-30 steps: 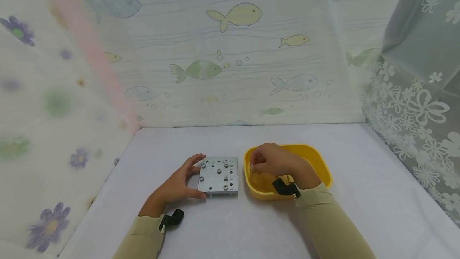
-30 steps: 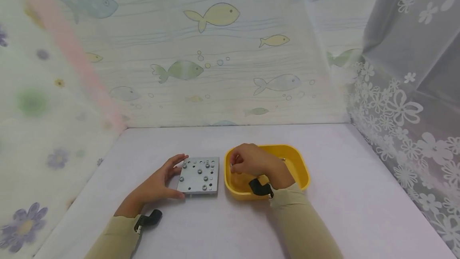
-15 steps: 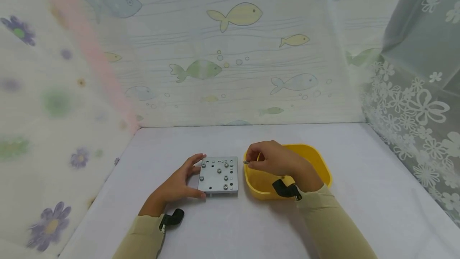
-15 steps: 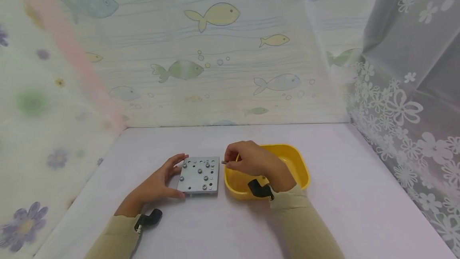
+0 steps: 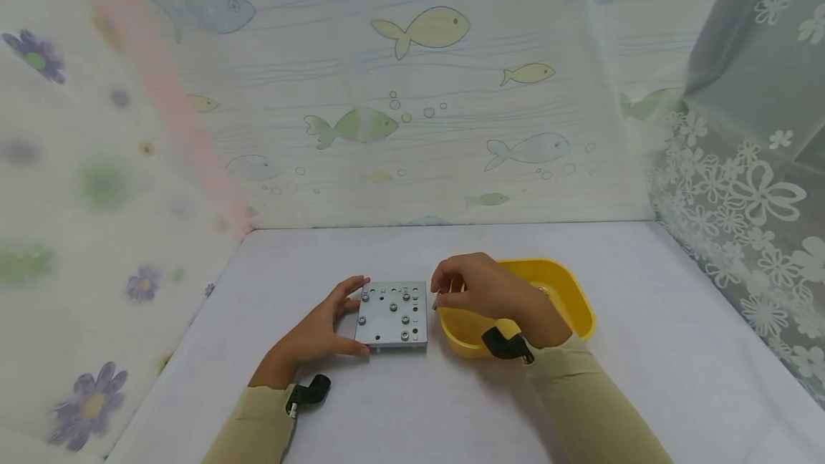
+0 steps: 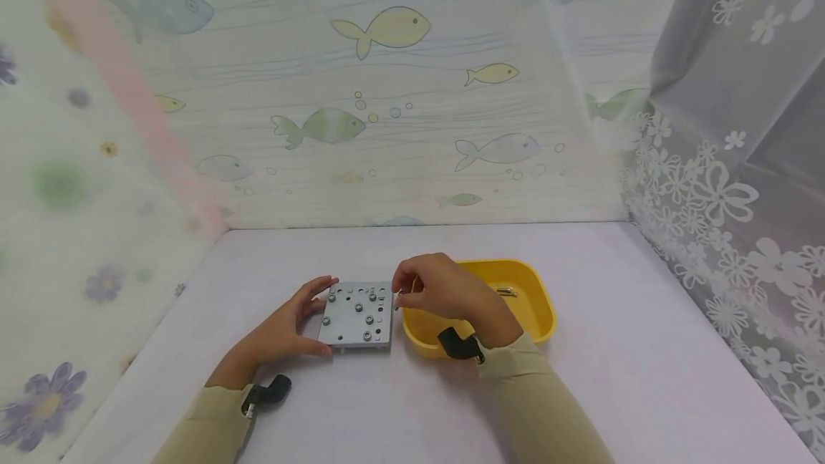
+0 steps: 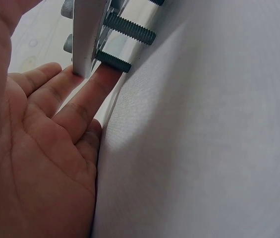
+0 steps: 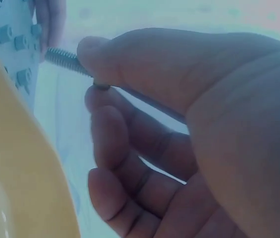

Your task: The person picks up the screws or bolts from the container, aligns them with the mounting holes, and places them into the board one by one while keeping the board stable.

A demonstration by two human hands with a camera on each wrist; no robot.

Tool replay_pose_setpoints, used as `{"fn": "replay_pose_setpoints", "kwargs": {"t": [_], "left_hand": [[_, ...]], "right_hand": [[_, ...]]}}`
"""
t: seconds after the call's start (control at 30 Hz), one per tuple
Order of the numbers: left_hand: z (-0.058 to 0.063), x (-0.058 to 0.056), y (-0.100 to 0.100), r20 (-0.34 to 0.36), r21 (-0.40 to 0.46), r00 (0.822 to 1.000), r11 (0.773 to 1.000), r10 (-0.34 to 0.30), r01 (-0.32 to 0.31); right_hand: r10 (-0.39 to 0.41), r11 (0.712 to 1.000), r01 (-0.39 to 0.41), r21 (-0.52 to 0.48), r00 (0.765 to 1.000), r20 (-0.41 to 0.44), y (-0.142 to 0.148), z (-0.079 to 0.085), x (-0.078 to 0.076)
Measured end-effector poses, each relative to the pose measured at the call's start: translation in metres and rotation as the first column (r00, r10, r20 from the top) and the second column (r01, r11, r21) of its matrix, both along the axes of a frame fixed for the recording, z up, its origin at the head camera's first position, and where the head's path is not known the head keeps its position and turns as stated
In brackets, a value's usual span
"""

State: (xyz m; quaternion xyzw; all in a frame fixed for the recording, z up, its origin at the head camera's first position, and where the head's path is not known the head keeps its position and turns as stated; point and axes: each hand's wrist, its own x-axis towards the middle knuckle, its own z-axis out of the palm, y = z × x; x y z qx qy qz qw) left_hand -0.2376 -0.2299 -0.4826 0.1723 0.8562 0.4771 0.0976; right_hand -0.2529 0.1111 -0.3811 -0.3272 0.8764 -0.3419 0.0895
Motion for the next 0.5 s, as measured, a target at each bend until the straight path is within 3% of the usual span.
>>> {"fn": "replay_pose_setpoints", "kwargs": {"t": [0.5], "left_hand": [[0.002,0.002,-0.001,-0.007,0.016,1.000,1.000,-0.014,0.014]], "right_hand": [[0.009,1.000,-0.008,-0.030,1.000,0.023,-0.021,-0.010,0.004]]}}
